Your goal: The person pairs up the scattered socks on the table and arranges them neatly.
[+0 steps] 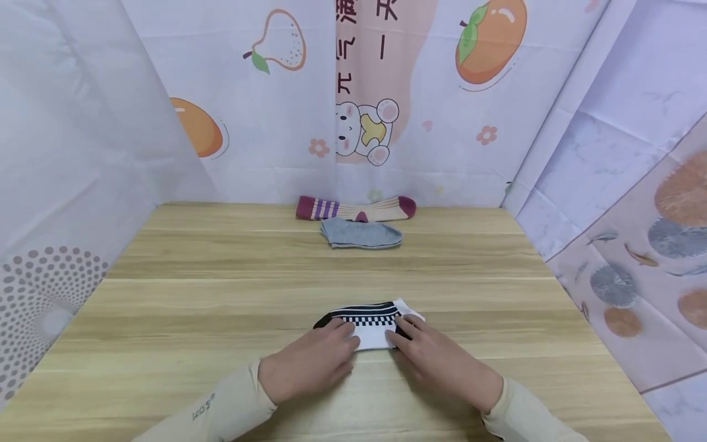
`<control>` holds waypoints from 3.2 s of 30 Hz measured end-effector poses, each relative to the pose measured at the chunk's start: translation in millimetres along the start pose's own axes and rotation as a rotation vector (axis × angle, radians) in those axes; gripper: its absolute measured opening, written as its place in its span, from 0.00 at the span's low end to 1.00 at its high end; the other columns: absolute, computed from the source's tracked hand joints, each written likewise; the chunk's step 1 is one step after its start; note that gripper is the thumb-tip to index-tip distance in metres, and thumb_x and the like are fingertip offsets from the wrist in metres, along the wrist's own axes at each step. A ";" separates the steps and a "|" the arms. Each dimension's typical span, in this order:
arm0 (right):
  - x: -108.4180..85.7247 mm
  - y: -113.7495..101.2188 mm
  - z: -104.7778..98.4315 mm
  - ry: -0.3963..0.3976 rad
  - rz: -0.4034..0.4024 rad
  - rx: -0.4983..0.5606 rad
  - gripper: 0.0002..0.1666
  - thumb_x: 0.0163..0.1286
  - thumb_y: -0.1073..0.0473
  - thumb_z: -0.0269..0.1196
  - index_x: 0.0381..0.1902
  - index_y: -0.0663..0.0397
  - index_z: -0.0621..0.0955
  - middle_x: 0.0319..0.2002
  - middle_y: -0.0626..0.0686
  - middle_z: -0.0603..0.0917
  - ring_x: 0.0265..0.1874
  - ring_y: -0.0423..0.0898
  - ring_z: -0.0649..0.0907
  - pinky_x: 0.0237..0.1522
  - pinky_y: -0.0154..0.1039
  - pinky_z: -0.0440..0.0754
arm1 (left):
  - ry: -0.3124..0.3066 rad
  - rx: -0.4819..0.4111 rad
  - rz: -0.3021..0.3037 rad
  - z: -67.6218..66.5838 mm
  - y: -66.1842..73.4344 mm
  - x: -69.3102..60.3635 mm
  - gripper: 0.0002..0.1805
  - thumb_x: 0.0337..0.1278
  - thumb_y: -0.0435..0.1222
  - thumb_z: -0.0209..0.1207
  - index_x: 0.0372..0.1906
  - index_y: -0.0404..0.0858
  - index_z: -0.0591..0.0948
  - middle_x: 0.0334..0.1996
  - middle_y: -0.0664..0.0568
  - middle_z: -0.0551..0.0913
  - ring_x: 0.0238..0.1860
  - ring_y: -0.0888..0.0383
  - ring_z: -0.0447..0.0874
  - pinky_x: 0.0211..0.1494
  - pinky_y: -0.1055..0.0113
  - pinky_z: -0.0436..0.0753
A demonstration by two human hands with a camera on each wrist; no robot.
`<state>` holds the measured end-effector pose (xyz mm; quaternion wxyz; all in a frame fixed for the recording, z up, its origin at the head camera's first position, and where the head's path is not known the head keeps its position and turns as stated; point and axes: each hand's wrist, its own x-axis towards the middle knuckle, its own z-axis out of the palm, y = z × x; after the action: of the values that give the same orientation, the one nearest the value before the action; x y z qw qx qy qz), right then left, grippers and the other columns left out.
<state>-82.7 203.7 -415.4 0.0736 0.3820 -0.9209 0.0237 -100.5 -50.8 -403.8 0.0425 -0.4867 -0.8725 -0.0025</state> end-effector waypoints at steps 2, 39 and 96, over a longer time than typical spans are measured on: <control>1.8 0.8 -0.7 0.005 -0.007 -0.002 0.16 0.70 0.58 0.63 0.54 0.57 0.82 0.51 0.60 0.81 0.53 0.56 0.79 0.55 0.49 0.80 | 0.000 -0.018 -0.005 0.7 -1.7 0.9 0.10 0.66 0.41 0.59 0.42 0.39 0.84 0.37 0.51 0.79 0.43 0.55 0.76 0.50 0.61 0.79; 38.1 28.7 1.6 -0.029 0.072 0.051 0.08 0.69 0.62 0.64 0.45 0.54 0.84 0.42 0.54 0.83 0.44 0.52 0.81 0.47 0.47 0.82 | 0.023 -0.187 -0.099 5.9 -32.0 19.3 0.09 0.65 0.37 0.59 0.44 0.36 0.84 0.44 0.48 0.80 0.48 0.53 0.75 0.55 0.59 0.78; 47.9 111.4 -0.8 0.212 0.249 0.054 0.43 0.66 0.42 0.66 0.74 0.53 0.66 0.75 0.66 0.56 0.74 0.68 0.52 0.69 0.71 0.49 | 0.231 -0.051 -0.418 17.0 -123.1 8.2 0.41 0.63 0.61 0.57 0.74 0.43 0.66 0.76 0.38 0.56 0.76 0.36 0.47 0.68 0.28 0.52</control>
<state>-194.7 249.0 -405.9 0.1565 0.2622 -0.9472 0.0974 -210.5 -107.9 -415.6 0.1283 -0.2928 -0.9434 -0.0888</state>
